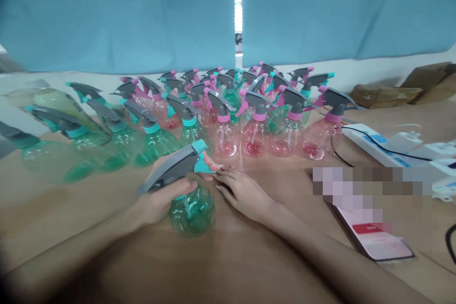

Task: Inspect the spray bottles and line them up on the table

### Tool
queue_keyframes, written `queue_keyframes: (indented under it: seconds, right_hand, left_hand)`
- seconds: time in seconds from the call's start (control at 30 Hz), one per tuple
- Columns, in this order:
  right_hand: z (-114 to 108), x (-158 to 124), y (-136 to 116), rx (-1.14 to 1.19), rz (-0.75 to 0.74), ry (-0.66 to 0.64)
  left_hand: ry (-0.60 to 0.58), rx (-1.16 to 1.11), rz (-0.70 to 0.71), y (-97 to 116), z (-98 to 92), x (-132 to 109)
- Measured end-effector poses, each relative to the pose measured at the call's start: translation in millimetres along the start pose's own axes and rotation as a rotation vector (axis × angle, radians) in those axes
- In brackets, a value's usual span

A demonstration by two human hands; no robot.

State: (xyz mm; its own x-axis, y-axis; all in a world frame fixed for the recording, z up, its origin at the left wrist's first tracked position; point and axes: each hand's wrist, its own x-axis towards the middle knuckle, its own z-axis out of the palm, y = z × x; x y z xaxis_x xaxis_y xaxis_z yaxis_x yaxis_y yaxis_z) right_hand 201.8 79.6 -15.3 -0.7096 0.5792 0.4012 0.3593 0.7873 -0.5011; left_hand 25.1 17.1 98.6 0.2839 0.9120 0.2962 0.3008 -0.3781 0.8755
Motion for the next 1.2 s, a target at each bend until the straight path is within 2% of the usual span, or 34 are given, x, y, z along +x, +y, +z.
queue_keyframes:
  seconds: [0.1, 0.57, 0.77, 0.87, 0.97, 1.2]
  right_hand:
    - [-0.6, -0.3, -0.8, 0.002, 0.012, -0.002]
    - [-1.3, 0.1, -2.1, -0.020, 0.030, -0.038]
    - [-1.1, -0.1, -1.0, -0.001, 0.025, -0.019]
    - [-1.1, -0.1, -1.1, 0.012, 0.032, -0.014]
    - [-1.0, 0.0, -1.5, 0.015, 0.033, -0.016]
    - [-1.6, -0.1, -2.2, 0.024, 0.037, -0.014]
  left_hand:
    - [-0.011, -0.012, 0.041, 2.8, -1.2, 0.6]
    - [-0.021, -0.037, 0.066, 4.3, -2.2, 0.6]
    - [-0.060, 0.025, -0.007, 8.6, -3.2, -0.2]
    - [-0.039, 0.060, -0.033, 8.5, -1.7, -1.1]
    - [0.004, 0.076, -0.035, 8.0, -0.5, -2.0]
    - [-0.018, 0.051, -0.019, 8.9, 0.0, -3.0]
